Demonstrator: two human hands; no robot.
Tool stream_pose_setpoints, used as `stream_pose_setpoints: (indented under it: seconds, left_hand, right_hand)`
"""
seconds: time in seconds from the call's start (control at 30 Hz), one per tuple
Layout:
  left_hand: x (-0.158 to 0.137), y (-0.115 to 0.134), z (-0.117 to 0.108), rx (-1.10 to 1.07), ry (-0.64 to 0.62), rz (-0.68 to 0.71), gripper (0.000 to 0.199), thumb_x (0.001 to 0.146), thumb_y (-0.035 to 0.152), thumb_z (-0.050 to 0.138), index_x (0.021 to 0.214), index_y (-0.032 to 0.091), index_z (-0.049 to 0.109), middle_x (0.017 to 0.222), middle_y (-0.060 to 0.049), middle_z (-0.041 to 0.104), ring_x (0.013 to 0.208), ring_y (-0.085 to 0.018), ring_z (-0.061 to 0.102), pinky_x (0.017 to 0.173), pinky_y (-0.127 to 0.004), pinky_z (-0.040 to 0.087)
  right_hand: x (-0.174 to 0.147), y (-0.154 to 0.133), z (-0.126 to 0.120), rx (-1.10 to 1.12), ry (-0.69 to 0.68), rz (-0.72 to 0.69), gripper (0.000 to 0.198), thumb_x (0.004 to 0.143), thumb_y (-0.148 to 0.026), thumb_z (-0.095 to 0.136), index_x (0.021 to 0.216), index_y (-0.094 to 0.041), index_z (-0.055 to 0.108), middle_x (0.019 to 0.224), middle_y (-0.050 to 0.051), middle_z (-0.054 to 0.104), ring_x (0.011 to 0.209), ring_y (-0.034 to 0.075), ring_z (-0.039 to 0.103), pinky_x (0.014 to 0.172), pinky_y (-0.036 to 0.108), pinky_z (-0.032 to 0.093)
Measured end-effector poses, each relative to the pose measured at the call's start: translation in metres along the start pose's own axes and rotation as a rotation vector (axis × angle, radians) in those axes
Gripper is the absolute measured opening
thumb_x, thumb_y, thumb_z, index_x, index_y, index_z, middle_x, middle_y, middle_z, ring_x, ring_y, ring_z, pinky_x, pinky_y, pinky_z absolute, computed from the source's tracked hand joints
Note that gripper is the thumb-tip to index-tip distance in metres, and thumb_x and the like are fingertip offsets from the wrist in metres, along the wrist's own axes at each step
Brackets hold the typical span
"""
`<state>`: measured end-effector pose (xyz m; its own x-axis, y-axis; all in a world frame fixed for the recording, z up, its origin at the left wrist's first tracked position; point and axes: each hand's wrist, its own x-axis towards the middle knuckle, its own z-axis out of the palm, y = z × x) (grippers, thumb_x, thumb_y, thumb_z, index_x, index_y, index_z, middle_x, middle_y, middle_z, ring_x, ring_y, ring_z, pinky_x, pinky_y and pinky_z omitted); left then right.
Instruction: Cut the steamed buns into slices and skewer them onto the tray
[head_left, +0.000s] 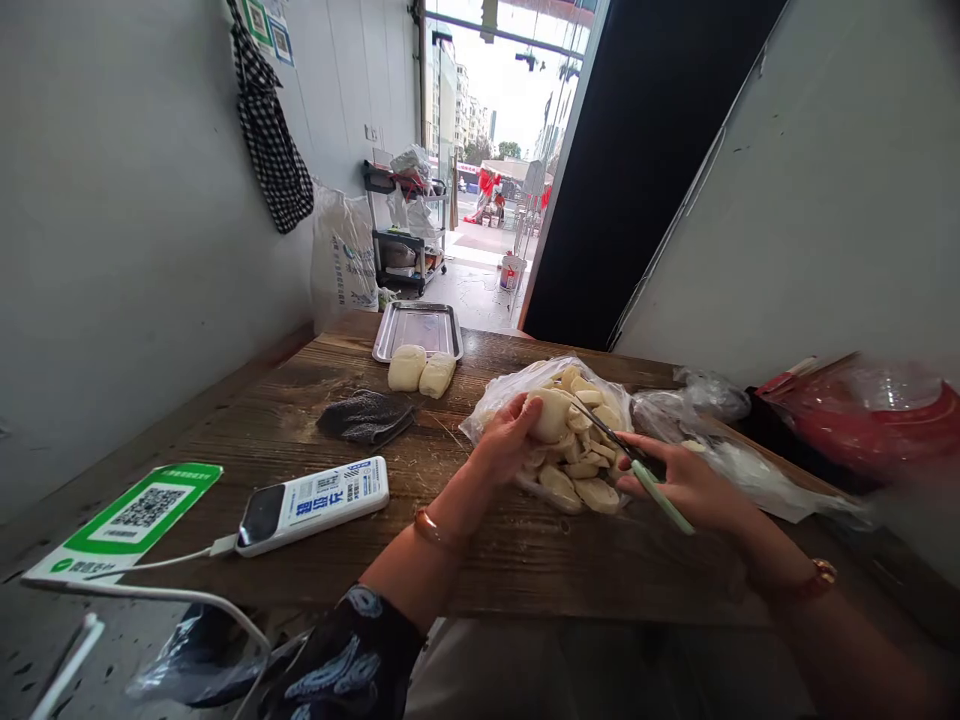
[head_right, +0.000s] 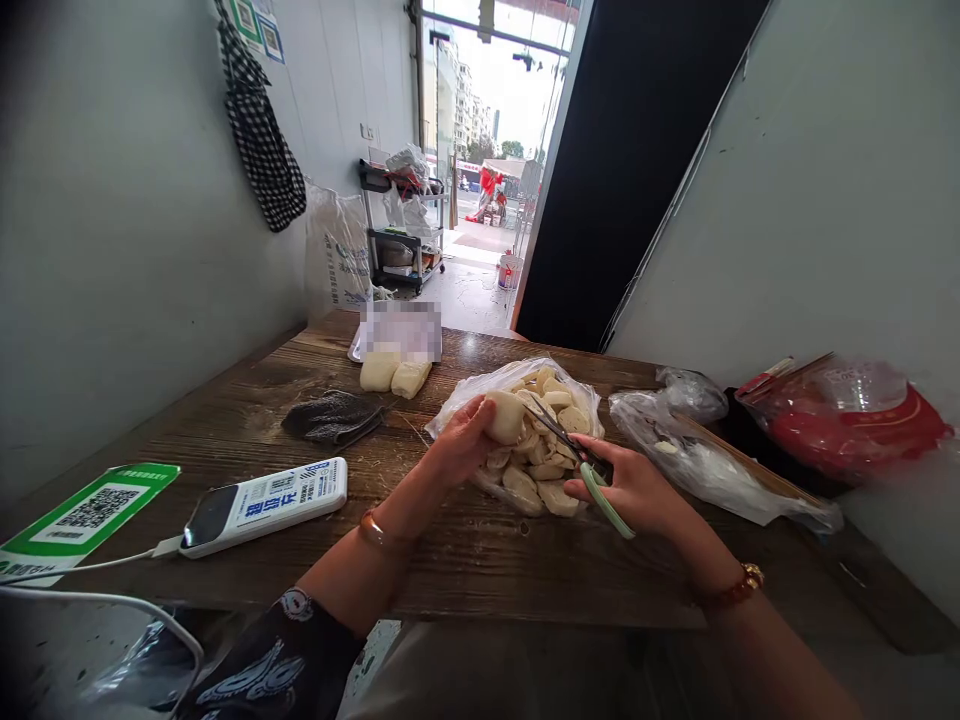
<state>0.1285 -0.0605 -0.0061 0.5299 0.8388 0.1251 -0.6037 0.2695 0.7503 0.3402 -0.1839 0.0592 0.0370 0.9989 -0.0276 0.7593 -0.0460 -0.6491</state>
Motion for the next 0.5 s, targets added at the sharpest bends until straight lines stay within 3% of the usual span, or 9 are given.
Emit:
stream_pose_setpoints:
  seconds: [0.27,0.5]
  left_hand:
    - [-0.005,0.003,0.005,0.046,-0.118,-0.011,0.059,0.062,0.041,0.092,0.111,0.016,0.069,0.109,-0.007,0.072,0.099,-0.021,0.066,0.087,-0.031,0.054]
    - [-0.005,0.004,0.004,0.113,-0.147,0.026,0.055,0.061,0.042,0.092,0.104,0.014,0.07,0.101,-0.007,0.072,0.094,-0.02,0.065,0.087,-0.03,0.051]
  right_hand:
    - [-0.016,-0.002,-0.007,-0.078,-0.035,-0.054,0.089,0.07,-0.05,0.078,0.149,-0.017,0.053,0.132,0.013,0.07,0.117,0.036,0.066,0.1,0.046,0.052]
    - [-0.02,-0.007,-0.011,-0.113,-0.042,-0.103,0.091,0.068,-0.048,0.081,0.149,-0.02,0.054,0.14,0.01,0.066,0.125,0.037,0.063,0.106,0.047,0.05]
